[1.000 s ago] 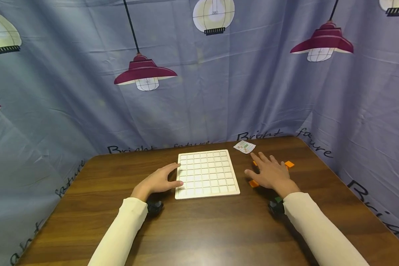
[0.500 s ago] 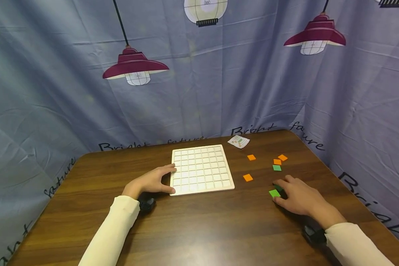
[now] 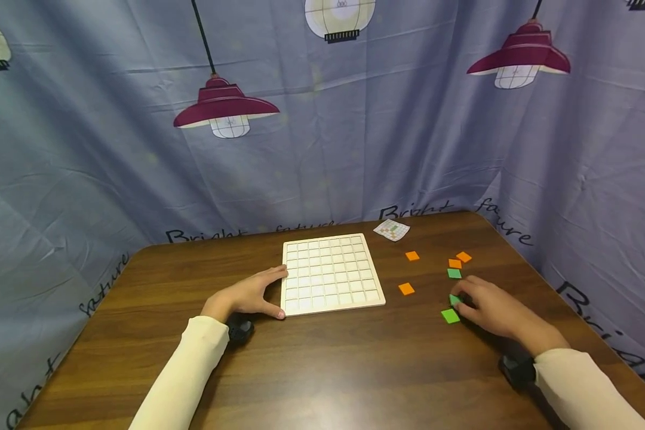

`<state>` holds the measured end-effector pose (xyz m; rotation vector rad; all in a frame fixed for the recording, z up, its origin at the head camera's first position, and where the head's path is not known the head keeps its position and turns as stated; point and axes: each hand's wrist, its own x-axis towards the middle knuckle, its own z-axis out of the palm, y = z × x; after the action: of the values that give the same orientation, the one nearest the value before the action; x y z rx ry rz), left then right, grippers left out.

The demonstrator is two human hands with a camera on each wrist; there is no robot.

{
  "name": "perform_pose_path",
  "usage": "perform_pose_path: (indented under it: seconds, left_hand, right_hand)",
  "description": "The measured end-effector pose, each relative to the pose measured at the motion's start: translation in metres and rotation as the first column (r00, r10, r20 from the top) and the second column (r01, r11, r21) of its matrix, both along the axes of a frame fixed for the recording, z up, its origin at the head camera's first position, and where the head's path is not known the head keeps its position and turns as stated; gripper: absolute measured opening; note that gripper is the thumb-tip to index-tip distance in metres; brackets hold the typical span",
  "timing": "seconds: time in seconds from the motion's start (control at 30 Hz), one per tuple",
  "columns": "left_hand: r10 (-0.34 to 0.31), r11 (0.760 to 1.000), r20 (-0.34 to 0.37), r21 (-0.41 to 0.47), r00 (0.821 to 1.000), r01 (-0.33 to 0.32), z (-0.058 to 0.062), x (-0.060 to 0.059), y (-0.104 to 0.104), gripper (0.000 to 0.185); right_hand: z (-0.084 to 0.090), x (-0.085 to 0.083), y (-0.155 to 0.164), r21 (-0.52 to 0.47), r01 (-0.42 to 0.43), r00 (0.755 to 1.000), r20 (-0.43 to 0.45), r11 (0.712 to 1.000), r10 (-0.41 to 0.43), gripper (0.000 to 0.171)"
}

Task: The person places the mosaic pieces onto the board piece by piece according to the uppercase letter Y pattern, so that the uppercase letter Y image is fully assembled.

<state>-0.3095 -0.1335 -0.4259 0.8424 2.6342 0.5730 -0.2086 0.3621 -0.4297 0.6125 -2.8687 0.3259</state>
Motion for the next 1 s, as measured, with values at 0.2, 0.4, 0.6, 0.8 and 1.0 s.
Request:
perform_pose_path:
  seconds: [0.2, 0.4, 0.6, 0.8, 1.0]
  left_hand:
    - [0.029, 0.999, 0.008, 0.012, 1.000, -0.029, -0.002, -0.002, -0.004, 0.108]
    - [0.020, 0.999, -0.002, 0.031, 1.000, -0.019, -0.004, -0.003, -0.005, 0.106]
    - [0.010, 0.998, -0.012, 0.057, 1.000, -0.010, -0.005, -0.003, -0.003, 0.101]
    - [0.016, 0.998, -0.018, 0.056, 1.000, -0.015, -0.005, -0.004, 0.000, 0.100]
    - [0.021, 0.998, -0.022, 0.054, 1.000, -0.020, -0.006, -0.006, -0.002, 0.096]
  right_hand:
    - [0.012, -0.031, -0.038, -0.037, -0.060, 0.998, 0.020, 0.998, 0.060, 0.011]
    - [0.022, -0.062, -0.109, -0.070, -0.164, 0.984, 0.056, 0.984, 0.168, 0.014]
    - [0.016, -0.085, -0.178, -0.016, -0.301, 0.951, 0.064, 0.954, 0.301, 0.013]
    - [0.009, -0.091, -0.206, 0.009, -0.346, 0.936, 0.072, 0.938, 0.345, 0.004]
    - [0.009, -0.091, -0.211, -0.014, -0.359, 0.928, 0.103, 0.933, 0.359, 0.007]
